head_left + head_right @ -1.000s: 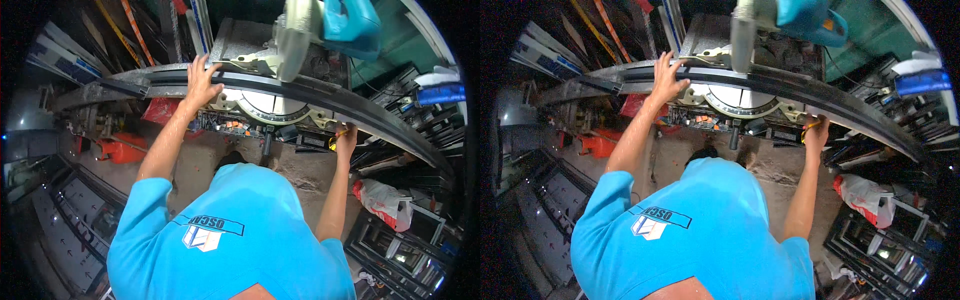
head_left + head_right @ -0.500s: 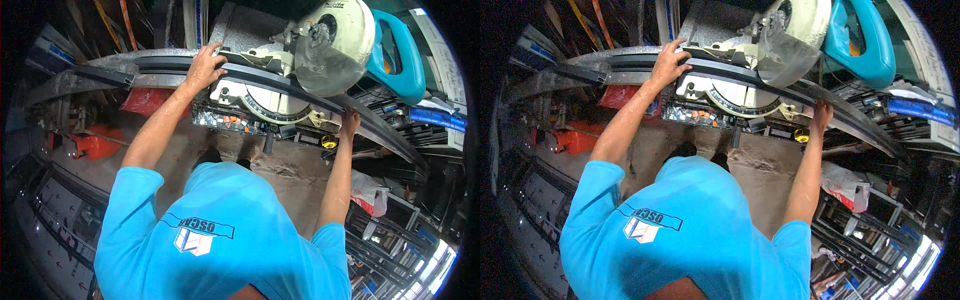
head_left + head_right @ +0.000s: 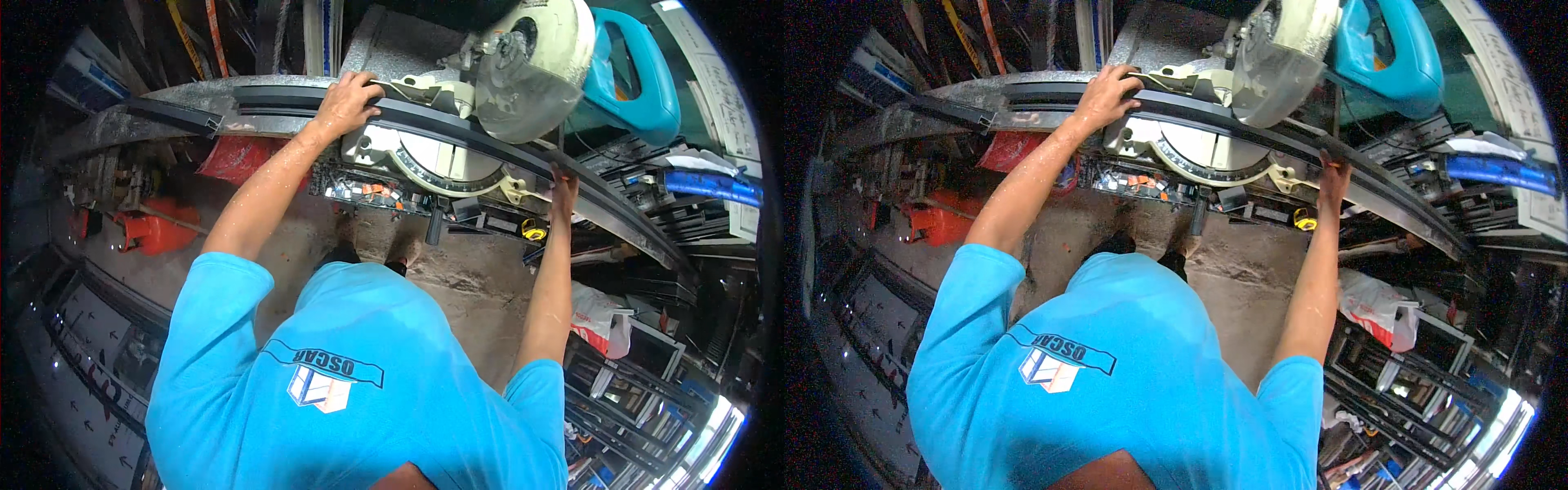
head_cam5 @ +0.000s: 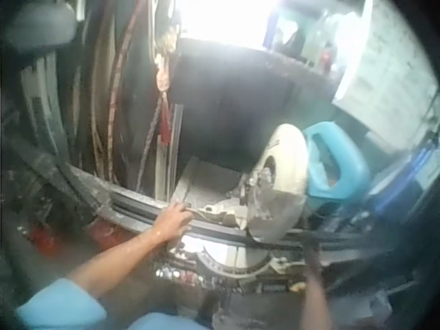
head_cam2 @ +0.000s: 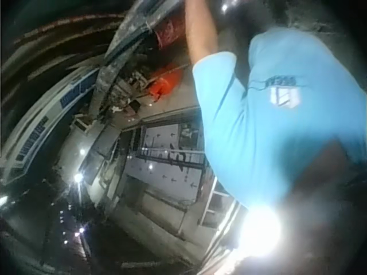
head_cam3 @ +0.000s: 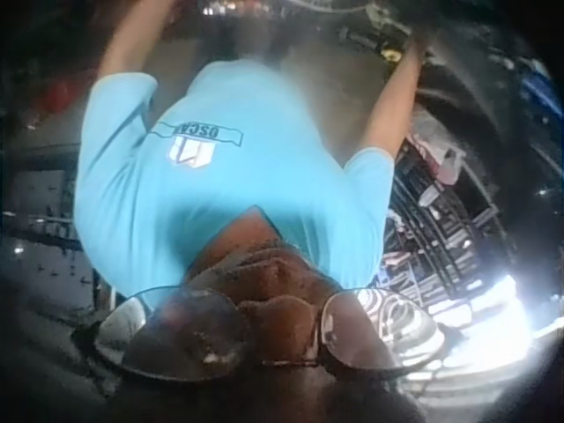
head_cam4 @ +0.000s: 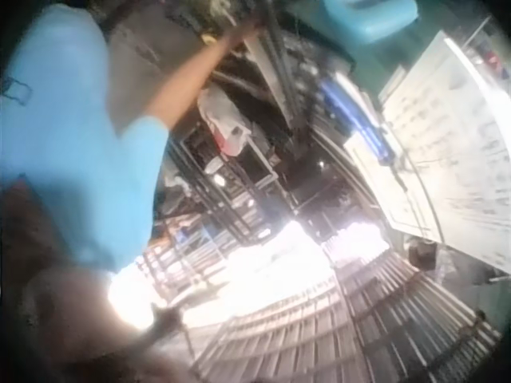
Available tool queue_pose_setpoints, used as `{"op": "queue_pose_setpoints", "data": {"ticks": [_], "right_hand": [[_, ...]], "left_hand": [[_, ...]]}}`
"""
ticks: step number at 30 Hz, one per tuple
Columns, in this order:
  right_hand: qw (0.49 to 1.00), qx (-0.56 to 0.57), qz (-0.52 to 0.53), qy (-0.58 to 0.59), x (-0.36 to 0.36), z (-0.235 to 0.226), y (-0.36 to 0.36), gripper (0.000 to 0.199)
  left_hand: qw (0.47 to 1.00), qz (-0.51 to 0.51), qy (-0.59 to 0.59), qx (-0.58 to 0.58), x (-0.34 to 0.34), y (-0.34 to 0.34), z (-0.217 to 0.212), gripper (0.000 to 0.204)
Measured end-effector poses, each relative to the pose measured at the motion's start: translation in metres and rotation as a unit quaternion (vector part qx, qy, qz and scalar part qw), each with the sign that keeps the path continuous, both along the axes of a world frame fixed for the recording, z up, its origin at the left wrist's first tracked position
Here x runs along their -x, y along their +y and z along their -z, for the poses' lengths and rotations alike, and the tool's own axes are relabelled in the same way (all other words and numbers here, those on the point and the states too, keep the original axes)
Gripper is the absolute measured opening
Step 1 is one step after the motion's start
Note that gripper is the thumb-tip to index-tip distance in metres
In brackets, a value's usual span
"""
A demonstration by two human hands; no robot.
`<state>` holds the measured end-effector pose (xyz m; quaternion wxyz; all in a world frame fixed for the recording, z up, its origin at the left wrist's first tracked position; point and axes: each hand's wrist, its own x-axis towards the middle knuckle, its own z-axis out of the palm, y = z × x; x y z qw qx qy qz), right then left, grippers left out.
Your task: The person measures a large metal window frame with a tape measure and pencil, then moves to a miter saw station. They measure and mark a long metal profile, then use the miter saw to cut the profile to the required length.
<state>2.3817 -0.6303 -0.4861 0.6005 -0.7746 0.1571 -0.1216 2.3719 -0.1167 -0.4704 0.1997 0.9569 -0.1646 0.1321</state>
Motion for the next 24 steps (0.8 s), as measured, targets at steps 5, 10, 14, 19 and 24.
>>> {"op": "queue_pose_setpoints", "data": {"ticks": [5, 10, 14, 19, 24], "right_hand": [[0.988, 0.109, -0.111, -0.003, 0.018, -0.028, -0.013, 0.027], [0.982, 0.151, -0.1, -0.05, 0.031, -0.131, 0.001, 0.032], [0.986, 0.087, -0.085, -0.11, 0.028, -0.268, 0.04, 0.037], [0.969, 0.16, -0.137, -0.129, 0.005, -0.379, 0.141, 0.058], [0.859, 0.463, -0.194, -0.101, -0.02, -0.408, 0.205, 0.044]], "left_hand": [[1.0, 0.012, -0.016, -0.021, -0.001, 0.003, 0.006, 0.035], [0.997, -0.012, -0.02, -0.073, 0.004, -0.003, -0.004, 0.037], [0.994, 0.04, -0.058, -0.082, -0.004, -0.027, -0.021, 0.044], [0.994, 0.003, 0.06, -0.093, -0.009, -0.026, -0.011, 0.037], [0.995, 0.022, 0.058, -0.075, -0.007, -0.028, -0.019, 0.034]]}}
